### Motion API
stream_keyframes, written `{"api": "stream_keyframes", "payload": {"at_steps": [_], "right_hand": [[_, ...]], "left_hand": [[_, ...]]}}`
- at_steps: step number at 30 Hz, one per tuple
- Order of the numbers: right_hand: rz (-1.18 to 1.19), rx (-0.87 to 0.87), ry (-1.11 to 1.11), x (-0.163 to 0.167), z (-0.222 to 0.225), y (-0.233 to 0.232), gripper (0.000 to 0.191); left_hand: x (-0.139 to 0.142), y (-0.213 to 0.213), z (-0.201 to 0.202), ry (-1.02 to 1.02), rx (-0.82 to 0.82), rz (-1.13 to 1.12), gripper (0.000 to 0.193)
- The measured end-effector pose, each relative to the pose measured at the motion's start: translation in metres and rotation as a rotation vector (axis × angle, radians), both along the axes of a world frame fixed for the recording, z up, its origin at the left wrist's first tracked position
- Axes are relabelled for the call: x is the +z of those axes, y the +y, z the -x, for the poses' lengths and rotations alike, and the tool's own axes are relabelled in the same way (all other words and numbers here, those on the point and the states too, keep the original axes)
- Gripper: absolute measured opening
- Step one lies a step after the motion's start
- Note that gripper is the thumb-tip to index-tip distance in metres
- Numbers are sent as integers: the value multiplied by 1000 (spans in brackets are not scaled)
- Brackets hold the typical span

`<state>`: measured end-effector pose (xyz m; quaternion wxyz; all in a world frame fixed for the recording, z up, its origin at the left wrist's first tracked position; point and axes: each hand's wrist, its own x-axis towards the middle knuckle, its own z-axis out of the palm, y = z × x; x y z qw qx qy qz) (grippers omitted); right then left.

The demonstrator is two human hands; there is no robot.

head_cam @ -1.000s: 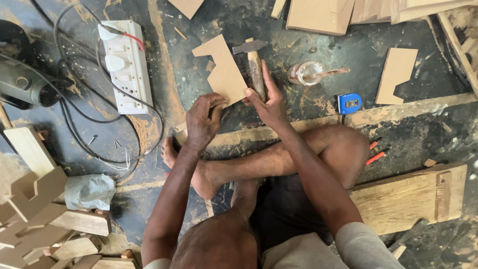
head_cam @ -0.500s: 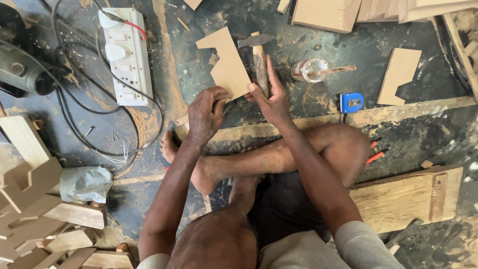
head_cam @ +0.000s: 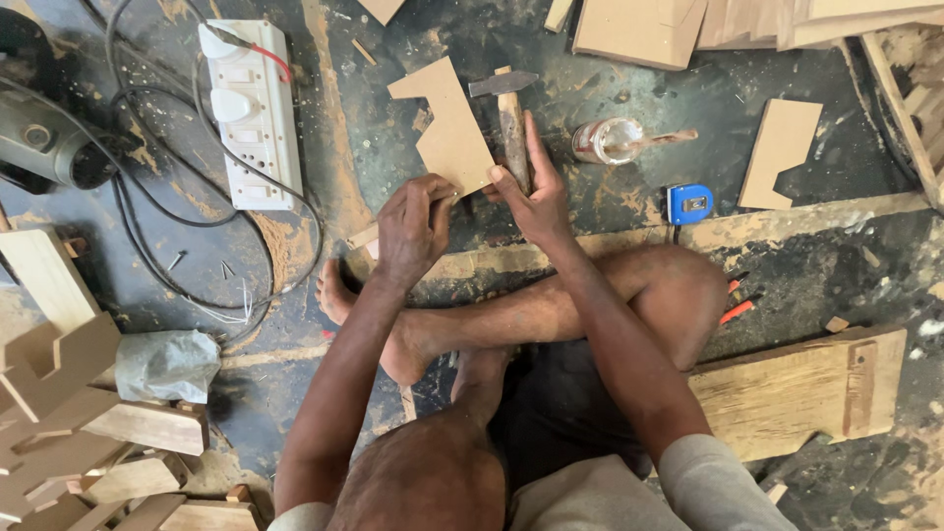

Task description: The person sits on the floor and assembles small wooden parts by applying glue and hammering nails. They handle wooden pieces, a hammer, and nails, joining them together one by one.

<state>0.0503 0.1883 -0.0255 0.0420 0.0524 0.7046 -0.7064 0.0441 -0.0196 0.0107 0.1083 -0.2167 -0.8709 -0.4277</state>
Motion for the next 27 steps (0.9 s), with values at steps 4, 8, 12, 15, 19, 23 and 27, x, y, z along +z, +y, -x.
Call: {"api": "stream_keyframes", "payload": {"at_steps": [4, 8, 12, 15, 19, 23, 27], "right_hand": [[-34, -24, -16, 9, 0, -1, 82], [-289, -45, 90, 26, -7, 3, 78], [-613, 11, 389, 57, -34, 18, 66], [-827, 126, 468, 79, -53, 28, 63], [-947, 213, 481, 98, -67, 30, 64], [-1070, 245, 472, 107, -70, 26, 62], [-1180, 270, 397, 111, -70, 29, 60]], "left_hand": [[0, 1, 2, 34, -9, 48, 30], [4, 2, 3, 14, -14, 35, 30], [6, 2, 4, 34, -10, -9, 32], [4, 2, 4, 41, -15, -36, 33], [0, 3, 5, -3, -40, -44, 35], [0, 3, 6, -1, -30, -57, 36], [1, 3, 8, 42, -37, -50, 34]]}}
